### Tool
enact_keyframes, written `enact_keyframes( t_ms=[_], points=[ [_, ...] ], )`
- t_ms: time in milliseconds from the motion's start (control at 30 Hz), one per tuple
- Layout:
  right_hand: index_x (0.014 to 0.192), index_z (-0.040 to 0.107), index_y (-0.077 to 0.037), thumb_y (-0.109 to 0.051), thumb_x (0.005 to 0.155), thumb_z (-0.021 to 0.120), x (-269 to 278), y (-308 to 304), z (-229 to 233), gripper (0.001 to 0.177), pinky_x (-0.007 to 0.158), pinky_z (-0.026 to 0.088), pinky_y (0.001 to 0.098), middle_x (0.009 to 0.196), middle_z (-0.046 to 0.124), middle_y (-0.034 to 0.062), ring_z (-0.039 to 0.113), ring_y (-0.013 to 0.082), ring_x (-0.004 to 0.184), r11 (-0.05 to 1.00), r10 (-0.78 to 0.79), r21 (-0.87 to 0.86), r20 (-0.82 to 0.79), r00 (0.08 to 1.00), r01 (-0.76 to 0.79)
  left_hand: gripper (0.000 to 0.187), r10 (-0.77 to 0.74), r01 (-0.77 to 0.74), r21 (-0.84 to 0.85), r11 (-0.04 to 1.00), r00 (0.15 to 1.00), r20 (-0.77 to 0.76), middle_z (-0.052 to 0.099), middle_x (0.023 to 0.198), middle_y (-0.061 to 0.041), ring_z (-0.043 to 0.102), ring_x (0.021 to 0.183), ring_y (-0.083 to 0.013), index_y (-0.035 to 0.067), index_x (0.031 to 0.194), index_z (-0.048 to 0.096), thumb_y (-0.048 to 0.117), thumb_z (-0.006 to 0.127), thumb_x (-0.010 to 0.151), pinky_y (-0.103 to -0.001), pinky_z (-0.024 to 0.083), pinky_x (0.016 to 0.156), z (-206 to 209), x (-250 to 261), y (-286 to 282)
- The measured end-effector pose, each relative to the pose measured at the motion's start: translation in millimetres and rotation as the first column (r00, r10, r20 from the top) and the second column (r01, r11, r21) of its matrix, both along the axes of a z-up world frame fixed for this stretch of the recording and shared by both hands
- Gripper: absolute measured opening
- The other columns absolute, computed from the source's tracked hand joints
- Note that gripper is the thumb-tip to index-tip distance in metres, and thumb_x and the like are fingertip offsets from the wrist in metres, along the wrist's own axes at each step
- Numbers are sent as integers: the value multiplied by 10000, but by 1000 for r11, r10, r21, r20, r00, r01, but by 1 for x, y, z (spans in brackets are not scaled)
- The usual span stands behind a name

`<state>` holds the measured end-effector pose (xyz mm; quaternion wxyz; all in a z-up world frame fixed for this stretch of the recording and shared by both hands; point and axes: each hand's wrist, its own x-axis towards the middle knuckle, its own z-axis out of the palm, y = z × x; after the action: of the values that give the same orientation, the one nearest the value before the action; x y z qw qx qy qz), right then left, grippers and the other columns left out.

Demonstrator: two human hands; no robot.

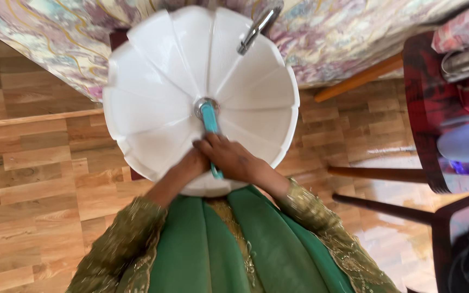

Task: The person cleans a white petal-shaped sink using a blue brush. They scrub the inner basin, the area around the silver faucet, and the drain.

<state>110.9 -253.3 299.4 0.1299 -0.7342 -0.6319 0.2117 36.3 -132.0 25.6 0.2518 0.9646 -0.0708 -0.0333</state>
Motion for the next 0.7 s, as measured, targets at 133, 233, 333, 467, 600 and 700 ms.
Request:
enact_keyframes(
  t_ms=[133,233,333,467,600,700],
  points=[
    [1444,375,3,-64,698,785,-5,-31,38,854,837,533,486,1272,510,202,597,404,1115,975,86,-193,-136,987,-111,338,-109,134,-93,987,965,239,679,1110,-223,634,1037,-364,-7,1133,638,166,635,843,-465,519,876,57,-55,-36],
    [1415,427,-19,3,650,749,-7,-10,21,831,818,549,476,1273,526,205,590,428,1164,999,32,-4,-60,998,-32,299,-9,19,-59,998,987,158,679,1114,-206,629,1048,-355,17,1127,646,166,635,869,-464,519,898,51,-35,-18],
    [1463,425,-29,44,753,684,6,3,-3,759,843,571,446,1326,542,171,627,396,1176,995,-51,86,27,998,49,260,69,-69,-39,997,998,-3,679,1118,-189,624,1059,-345,41,1120,654,167,635,894,-463,520,921,35,-2,2],
    [1458,416,-39,27,721,717,22,-21,11,799,842,557,480,1305,520,192,630,408,1084,997,64,-40,-82,995,-68,301,-76,83,-61,995,991,114,675,1129,-168,609,1105,-340,33,1135,643,173,639,869,-471,515,932,43,-8,-25],
    [1441,432,-62,47,668,725,14,-8,-11,834,832,571,455,1325,511,192,610,426,1143,995,36,98,-32,999,-33,363,-53,48,26,998,975,217,642,1199,-190,596,1118,-359,40,1190,636,205,612,867,-452,512,936,18,-4,-2],
    [1423,422,-31,46,636,742,16,6,-33,852,828,574,445,1323,499,216,566,446,1221,985,3,173,42,999,-10,328,-1,-3,107,994,999,37,624,1234,-175,574,1131,-360,56,1199,617,220,587,917,-454,501,963,7,19,21]
  ],
)
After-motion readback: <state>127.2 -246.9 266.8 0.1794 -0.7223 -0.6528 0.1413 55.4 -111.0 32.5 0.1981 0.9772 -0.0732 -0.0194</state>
